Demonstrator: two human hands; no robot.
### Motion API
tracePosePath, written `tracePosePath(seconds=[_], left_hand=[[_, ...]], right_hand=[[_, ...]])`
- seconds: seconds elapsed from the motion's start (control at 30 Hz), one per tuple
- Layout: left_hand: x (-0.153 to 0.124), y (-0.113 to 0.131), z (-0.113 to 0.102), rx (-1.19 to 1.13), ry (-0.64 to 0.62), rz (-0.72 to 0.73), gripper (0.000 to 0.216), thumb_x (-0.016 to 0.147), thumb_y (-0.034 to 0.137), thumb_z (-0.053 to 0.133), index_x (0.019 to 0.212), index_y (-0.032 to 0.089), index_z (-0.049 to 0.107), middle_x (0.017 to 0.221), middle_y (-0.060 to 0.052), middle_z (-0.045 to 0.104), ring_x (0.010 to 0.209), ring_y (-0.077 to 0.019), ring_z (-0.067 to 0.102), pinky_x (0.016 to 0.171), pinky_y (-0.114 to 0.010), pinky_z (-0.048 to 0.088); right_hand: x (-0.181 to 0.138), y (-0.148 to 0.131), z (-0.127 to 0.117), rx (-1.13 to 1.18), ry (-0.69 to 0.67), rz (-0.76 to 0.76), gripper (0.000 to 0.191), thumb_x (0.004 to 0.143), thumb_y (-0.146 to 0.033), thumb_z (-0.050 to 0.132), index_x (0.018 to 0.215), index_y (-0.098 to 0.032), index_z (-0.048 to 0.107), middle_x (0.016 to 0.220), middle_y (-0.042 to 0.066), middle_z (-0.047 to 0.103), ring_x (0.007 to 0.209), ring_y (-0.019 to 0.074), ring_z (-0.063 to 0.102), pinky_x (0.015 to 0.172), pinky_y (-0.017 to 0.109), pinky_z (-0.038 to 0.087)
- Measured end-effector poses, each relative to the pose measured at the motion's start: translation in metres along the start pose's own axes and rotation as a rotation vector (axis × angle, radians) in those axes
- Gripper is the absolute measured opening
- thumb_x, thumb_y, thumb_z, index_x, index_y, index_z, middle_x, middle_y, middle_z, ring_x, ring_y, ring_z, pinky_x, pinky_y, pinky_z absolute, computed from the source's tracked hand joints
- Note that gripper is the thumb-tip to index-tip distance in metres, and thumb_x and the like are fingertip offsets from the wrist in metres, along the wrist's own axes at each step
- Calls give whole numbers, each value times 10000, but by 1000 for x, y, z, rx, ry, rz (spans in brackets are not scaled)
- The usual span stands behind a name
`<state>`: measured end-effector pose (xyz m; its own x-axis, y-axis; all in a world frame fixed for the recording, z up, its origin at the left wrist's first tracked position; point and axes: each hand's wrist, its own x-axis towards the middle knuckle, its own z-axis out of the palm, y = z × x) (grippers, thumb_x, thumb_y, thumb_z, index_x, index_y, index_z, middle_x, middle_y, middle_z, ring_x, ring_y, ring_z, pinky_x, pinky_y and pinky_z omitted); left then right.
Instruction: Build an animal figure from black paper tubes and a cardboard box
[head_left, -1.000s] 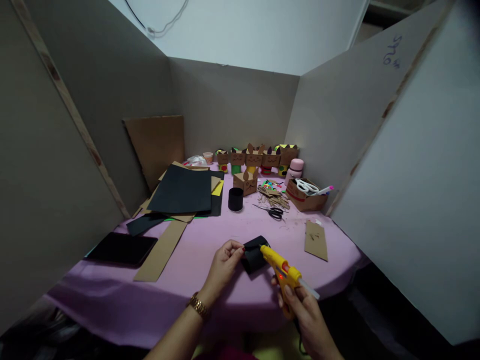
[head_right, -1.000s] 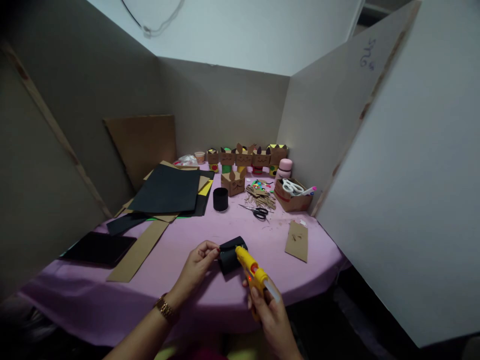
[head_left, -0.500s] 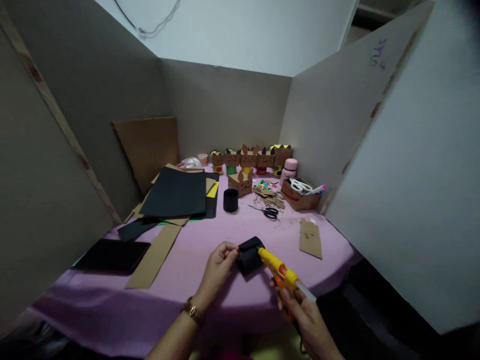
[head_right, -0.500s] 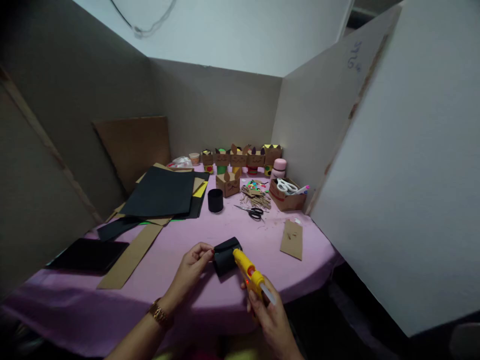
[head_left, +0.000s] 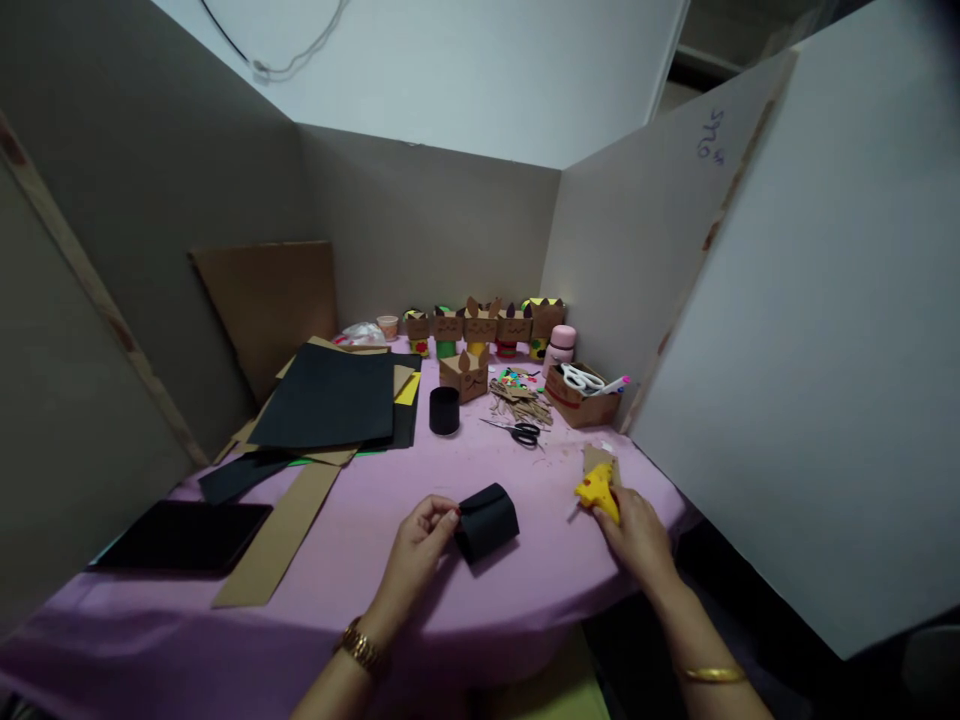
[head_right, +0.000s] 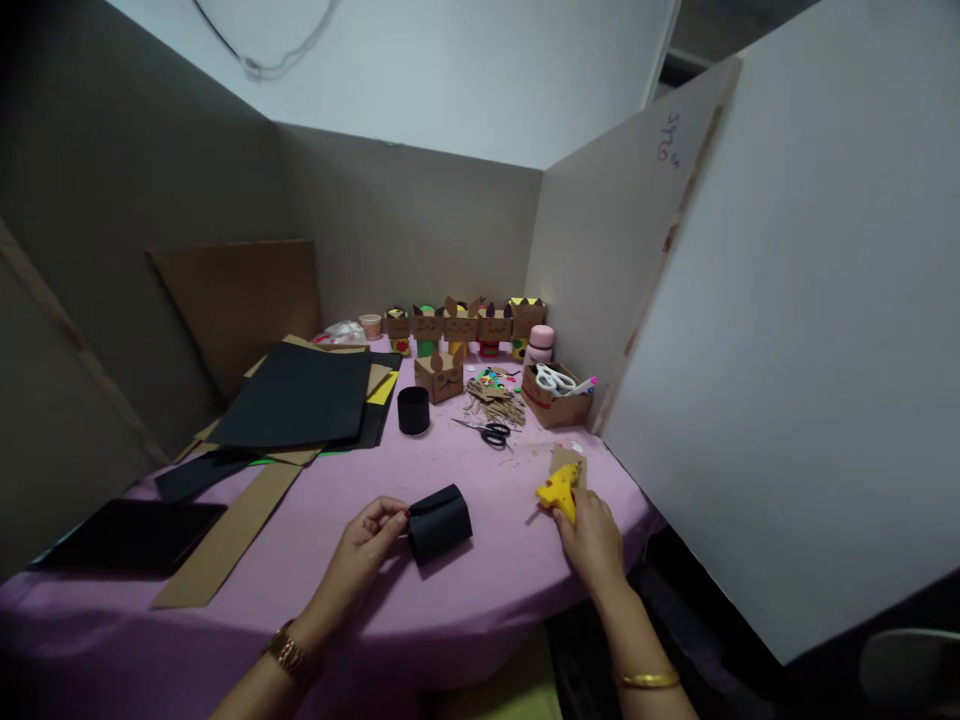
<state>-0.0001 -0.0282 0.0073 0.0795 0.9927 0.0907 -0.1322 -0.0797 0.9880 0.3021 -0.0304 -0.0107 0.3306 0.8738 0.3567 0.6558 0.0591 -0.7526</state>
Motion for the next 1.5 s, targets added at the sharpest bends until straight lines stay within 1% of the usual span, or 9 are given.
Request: tracePosePath(seconds=[0.13, 0.2, 0.27, 0.4, 0.53, 0.77, 0.97, 1.27, 1.5], left_hand=[[1, -4, -1, -16, -6, -8, 232, 736, 397, 651, 750, 180, 574, 655, 26, 559, 619, -114, 485, 595, -221, 349], [0, -4, -1, -28, -13, -18, 230, 738, 396, 651, 756, 181, 570, 667, 25, 560, 625, -113, 489, 598, -221, 355], [0, -3, -1, -37, -18, -29, 228, 739, 395, 650, 760, 182, 571, 674, 26, 555, 626, -111, 490, 594, -218, 360], [-2, -1, 0, -49, -16, -45, 220, 729, 384, 657, 755, 184, 567, 670, 33, 536, 618, -107, 484, 580, -213, 372], [-3, 2, -1, -59, -28, -63, 219, 709, 378, 664, 728, 190, 552, 654, 40, 517, 597, -111, 482, 569, -224, 393], [-6, 7, 2, -86, -77, -83, 287, 781, 470, 569, 726, 188, 553, 635, 44, 480, 580, -100, 462, 555, -206, 374], [-4, 3, 3, -99, -77, -79, 321, 741, 506, 609, 756, 209, 488, 544, 94, 399, 459, -71, 354, 458, -184, 251], [-1, -5, -1, -99, -126, -82, 334, 694, 437, 685, 815, 203, 481, 475, 107, 456, 424, -65, 375, 462, -187, 251], [-3, 0, 1, -125, -176, -106, 394, 617, 331, 765, 853, 187, 485, 608, 49, 613, 520, -82, 501, 529, -195, 335]], right_hand=[[-4, -5, 0, 40, -11, -12, 396, 621, -348, 647, 966, -152, 626, 1053, 168, 571, 1059, 376, 455, 961, 537, 279], [-12, -18, 0, 101, -13, -6, 460, 654, -397, 636, 1039, -145, 613, 1182, 188, 518, 1158, 376, 383, 1002, 529, 239], [-20, -36, 7, 201, -75, 6, 438, 724, -469, 584, 1032, -161, 627, 1194, 171, 535, 1161, 334, 410, 983, 471, 303], [-24, -73, 38, 465, -404, 109, 496, 796, -600, 462, 807, -167, 703, 765, 92, 674, 719, 220, 601, 633, 323, 463], [-20, -91, 71, 692, -586, 252, 584, 793, -655, 427, 619, -151, 668, 464, -4, 528, 428, 112, 430, 434, 238, 311], [-28, -96, 81, 928, -615, 353, 431, 617, -558, 711, 550, -139, 634, 491, -28, 545, 483, 95, 417, 504, 225, 315], [-40, -101, 77, 993, -626, 342, 391, 639, -532, 715, 581, -150, 655, 498, -38, 543, 515, 103, 424, 539, 225, 324], [-51, -103, 84, 1008, -661, 306, 410, 670, -546, 696, 604, -141, 675, 503, -27, 561, 507, 115, 440, 545, 239, 335], [-55, -101, 83, 1037, -622, 294, 396, 730, -523, 660, 746, -133, 722, 536, -9, 615, 525, 132, 504, 579, 261, 388]])
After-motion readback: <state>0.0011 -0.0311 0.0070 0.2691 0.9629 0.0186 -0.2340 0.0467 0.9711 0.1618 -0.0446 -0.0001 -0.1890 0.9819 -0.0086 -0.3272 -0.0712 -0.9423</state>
